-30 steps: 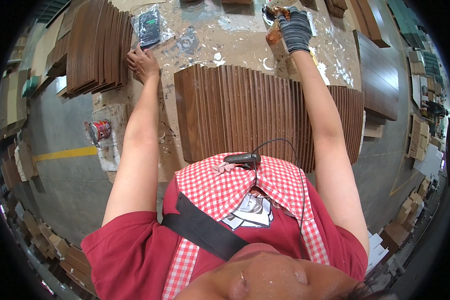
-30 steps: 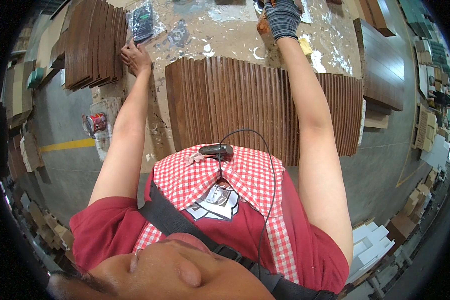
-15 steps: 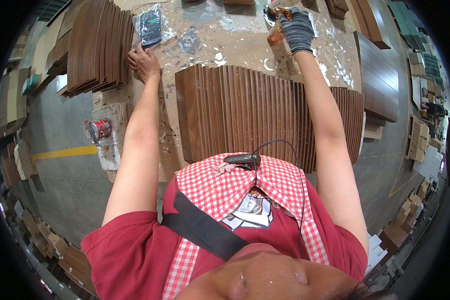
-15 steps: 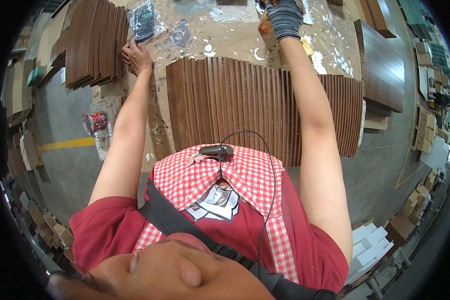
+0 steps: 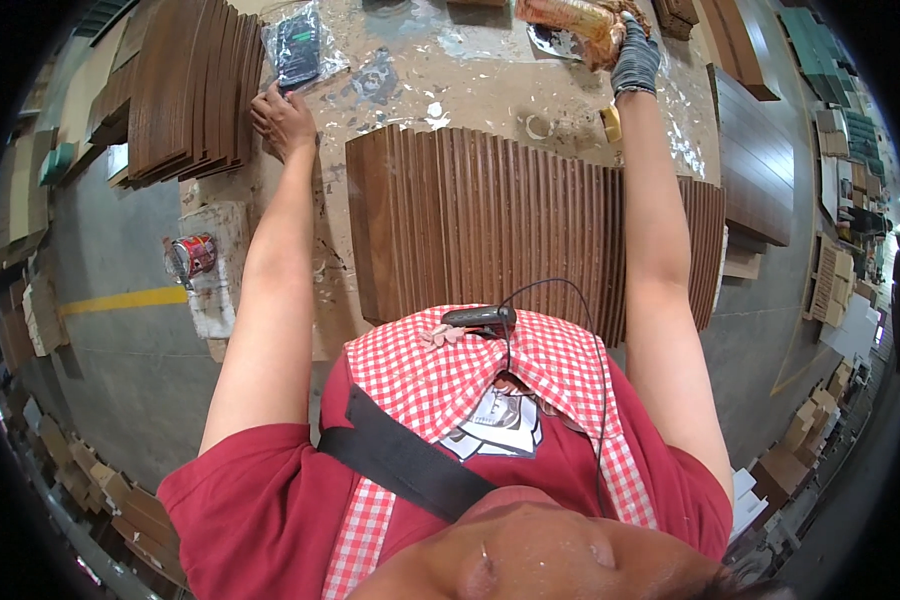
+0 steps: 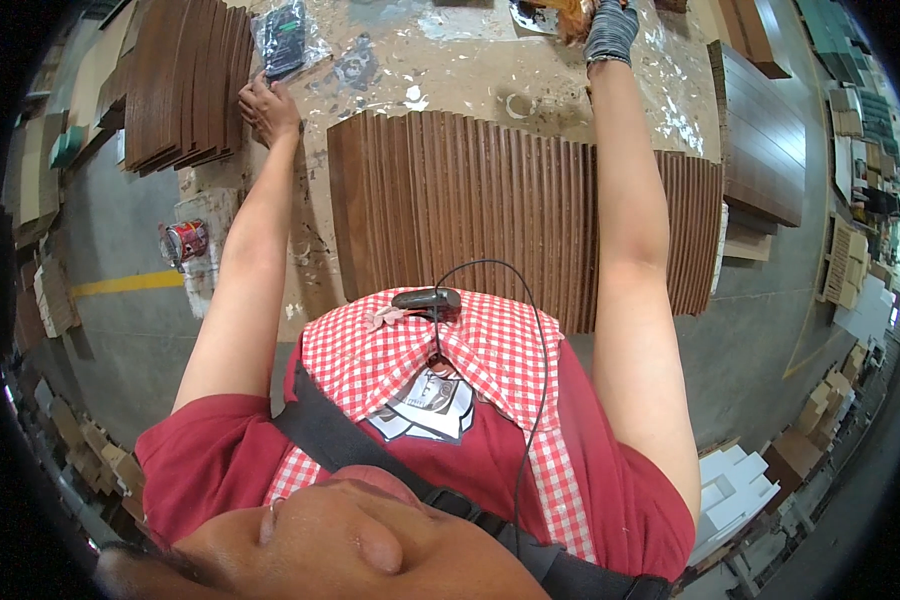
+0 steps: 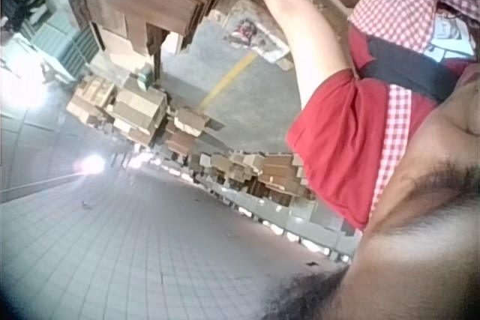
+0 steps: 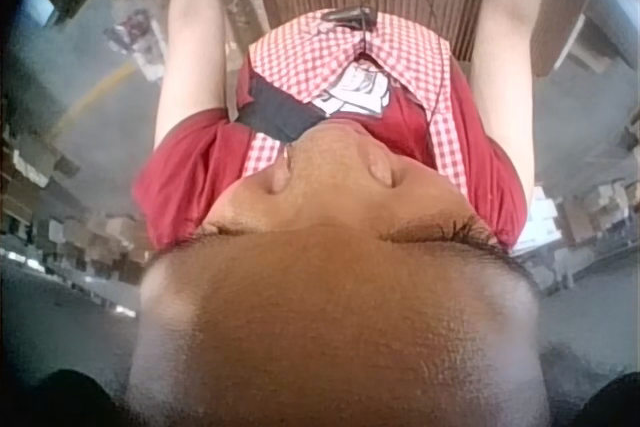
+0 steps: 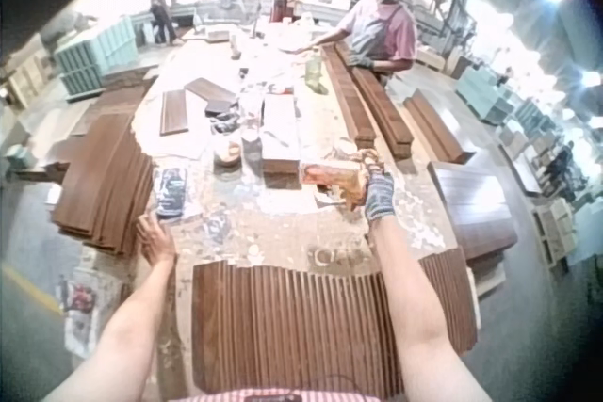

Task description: The recorder is polishing and inspecting wooden panels at a workbench in a factory.

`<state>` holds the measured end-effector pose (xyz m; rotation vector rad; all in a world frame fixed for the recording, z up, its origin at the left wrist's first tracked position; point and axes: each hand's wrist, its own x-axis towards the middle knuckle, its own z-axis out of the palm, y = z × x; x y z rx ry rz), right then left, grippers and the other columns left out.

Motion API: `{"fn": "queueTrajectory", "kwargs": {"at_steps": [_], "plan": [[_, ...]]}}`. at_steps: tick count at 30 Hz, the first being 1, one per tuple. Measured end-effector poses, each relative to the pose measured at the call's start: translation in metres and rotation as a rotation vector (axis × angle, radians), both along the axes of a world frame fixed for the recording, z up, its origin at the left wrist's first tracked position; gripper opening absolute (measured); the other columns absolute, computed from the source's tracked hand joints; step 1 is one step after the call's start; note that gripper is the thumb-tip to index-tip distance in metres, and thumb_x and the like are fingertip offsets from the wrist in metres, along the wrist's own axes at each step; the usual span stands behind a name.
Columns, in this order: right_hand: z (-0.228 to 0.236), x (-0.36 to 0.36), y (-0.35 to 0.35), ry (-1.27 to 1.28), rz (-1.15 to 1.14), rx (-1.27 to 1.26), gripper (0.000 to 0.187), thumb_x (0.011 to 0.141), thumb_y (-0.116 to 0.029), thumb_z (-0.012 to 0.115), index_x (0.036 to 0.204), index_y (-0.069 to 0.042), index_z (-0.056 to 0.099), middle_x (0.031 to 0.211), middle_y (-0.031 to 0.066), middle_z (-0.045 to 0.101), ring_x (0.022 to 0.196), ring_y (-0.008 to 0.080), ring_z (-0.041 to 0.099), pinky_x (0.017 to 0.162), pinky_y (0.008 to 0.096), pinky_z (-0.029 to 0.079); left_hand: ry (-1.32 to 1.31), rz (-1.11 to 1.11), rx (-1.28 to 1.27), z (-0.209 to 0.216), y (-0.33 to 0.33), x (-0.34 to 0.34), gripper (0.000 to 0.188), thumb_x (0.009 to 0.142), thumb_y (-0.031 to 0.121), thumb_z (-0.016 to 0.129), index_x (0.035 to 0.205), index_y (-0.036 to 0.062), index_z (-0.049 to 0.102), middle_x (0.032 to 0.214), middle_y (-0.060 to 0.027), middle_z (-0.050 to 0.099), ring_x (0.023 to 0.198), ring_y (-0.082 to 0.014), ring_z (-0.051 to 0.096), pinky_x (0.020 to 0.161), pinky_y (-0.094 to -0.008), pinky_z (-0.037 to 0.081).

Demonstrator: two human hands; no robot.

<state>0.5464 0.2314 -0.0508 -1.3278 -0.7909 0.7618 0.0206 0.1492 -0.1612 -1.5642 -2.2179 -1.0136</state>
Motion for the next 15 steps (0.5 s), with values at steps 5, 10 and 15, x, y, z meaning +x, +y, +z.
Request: {"fn": "queueTrajectory", "kwargs": {"at_steps": [5,10,15], "plan": [[0.031,-0.079,-0.008,0.64,0.416,0.053,0.026,0.092,-0.036,0.052,0.101,-0.013,0.062,0.078,0.0077,0.065,0.069,0.0242,0.065,0.057,0.0403,0.056,0.007,0.043,-0.021,-0.002,-0.012,-0.018,0.034,0.087,0.029,0.053,0.116,0.0123,0.059,0.11,-0.0121,0.05,0.108,-0.0314,0.048,0.095,-0.0457,0.036],[0.014,0.004,0.007,0.414,0.951,0.375,0.022,0.092,-0.023,0.055,0.106,-0.007,0.06,0.08,0.0065,0.064,0.066,0.0208,0.061,0.058,0.0363,0.055,-0.045,-0.058,0.022,0.011,0.015,0.024,0.035,0.087,0.029,0.052,0.117,0.0126,0.059,0.112,-0.0124,0.05,0.11,-0.0317,0.048,0.096,-0.0465,0.036],[0.051,-0.193,-0.026,-1.116,0.153,-0.122,0.014,0.086,-0.018,0.064,0.089,-0.004,0.061,0.08,0.0151,0.064,0.072,0.0242,0.061,0.066,0.0378,0.05,0.0,0.107,-0.029,-0.007,-0.038,-0.045,0.035,0.088,0.029,0.052,0.118,0.0132,0.059,0.113,-0.0126,0.05,0.11,-0.032,0.048,0.095,-0.0472,0.036]]}}
